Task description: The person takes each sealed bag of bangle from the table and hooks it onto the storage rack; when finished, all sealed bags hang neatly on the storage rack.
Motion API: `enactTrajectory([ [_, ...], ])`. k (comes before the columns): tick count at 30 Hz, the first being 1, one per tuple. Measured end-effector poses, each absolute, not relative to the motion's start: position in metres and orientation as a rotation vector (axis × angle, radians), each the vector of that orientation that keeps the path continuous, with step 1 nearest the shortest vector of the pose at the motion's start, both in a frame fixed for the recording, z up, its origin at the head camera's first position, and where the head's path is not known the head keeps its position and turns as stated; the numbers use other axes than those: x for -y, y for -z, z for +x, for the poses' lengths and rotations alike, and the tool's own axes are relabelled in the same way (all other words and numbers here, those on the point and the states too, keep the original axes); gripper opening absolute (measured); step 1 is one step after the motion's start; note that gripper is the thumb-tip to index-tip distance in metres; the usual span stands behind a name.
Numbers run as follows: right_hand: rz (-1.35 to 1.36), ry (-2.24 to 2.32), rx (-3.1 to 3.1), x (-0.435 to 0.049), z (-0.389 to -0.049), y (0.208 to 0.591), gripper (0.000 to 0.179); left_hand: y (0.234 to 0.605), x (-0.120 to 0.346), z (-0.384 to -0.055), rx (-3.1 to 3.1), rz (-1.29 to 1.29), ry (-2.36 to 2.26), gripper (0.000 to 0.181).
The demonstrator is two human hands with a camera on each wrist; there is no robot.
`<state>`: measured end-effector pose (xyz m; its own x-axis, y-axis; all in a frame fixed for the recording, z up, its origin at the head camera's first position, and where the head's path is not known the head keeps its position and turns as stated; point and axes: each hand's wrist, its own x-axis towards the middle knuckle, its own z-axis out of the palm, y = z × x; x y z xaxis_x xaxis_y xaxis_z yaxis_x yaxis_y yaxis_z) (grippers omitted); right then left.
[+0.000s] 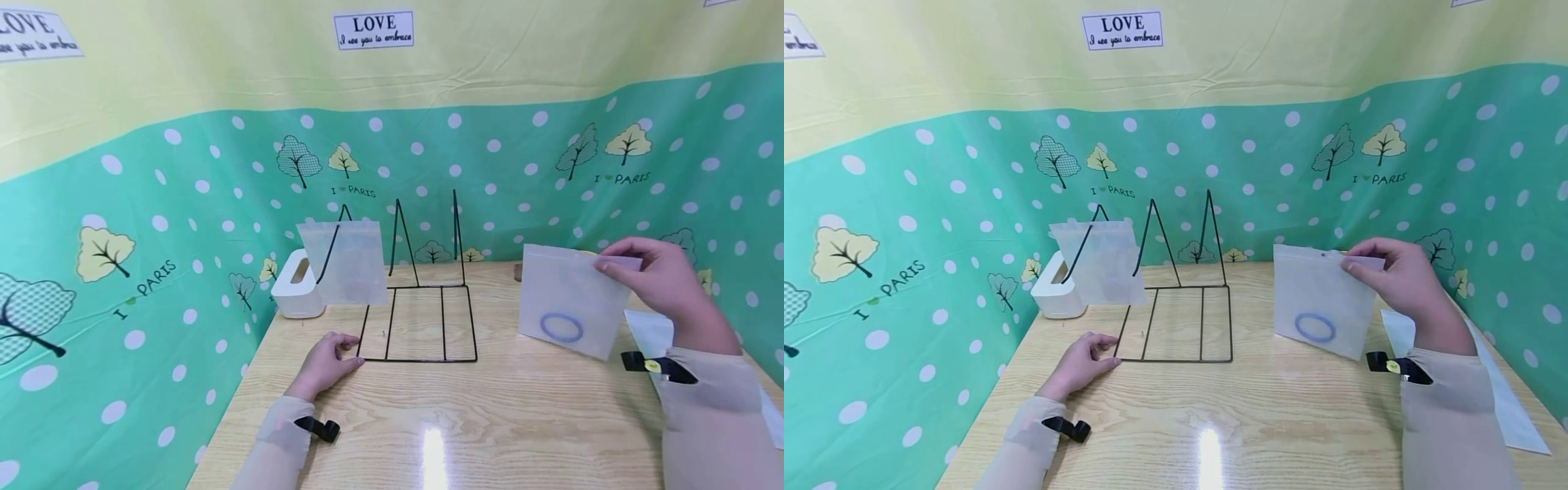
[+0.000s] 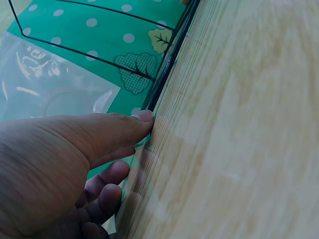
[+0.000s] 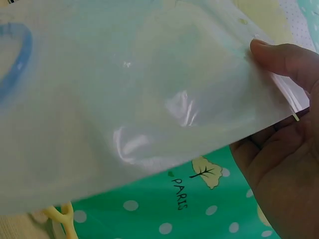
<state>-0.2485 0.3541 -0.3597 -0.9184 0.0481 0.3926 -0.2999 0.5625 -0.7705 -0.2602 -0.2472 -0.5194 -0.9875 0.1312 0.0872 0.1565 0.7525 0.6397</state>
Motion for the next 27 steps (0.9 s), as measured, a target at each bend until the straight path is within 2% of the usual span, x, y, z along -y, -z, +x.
enactTrajectory([
  [7,0.282,-1.336,2.273,-0.35,-0.247,0.355,0.016,0.519,0.247,-0.259,2.899,-0.246,1.068,0.041],
  [14,0.236,-1.378,2.216,-0.348,-0.238,0.347,0.017,0.519,0.247,-0.259,2.9,-0.244,1.072,0.041],
  [27,0.332,-1.315,2.071,-0.333,-0.222,0.333,0.013,0.519,0.246,-0.26,2.902,-0.236,1.075,0.041],
])
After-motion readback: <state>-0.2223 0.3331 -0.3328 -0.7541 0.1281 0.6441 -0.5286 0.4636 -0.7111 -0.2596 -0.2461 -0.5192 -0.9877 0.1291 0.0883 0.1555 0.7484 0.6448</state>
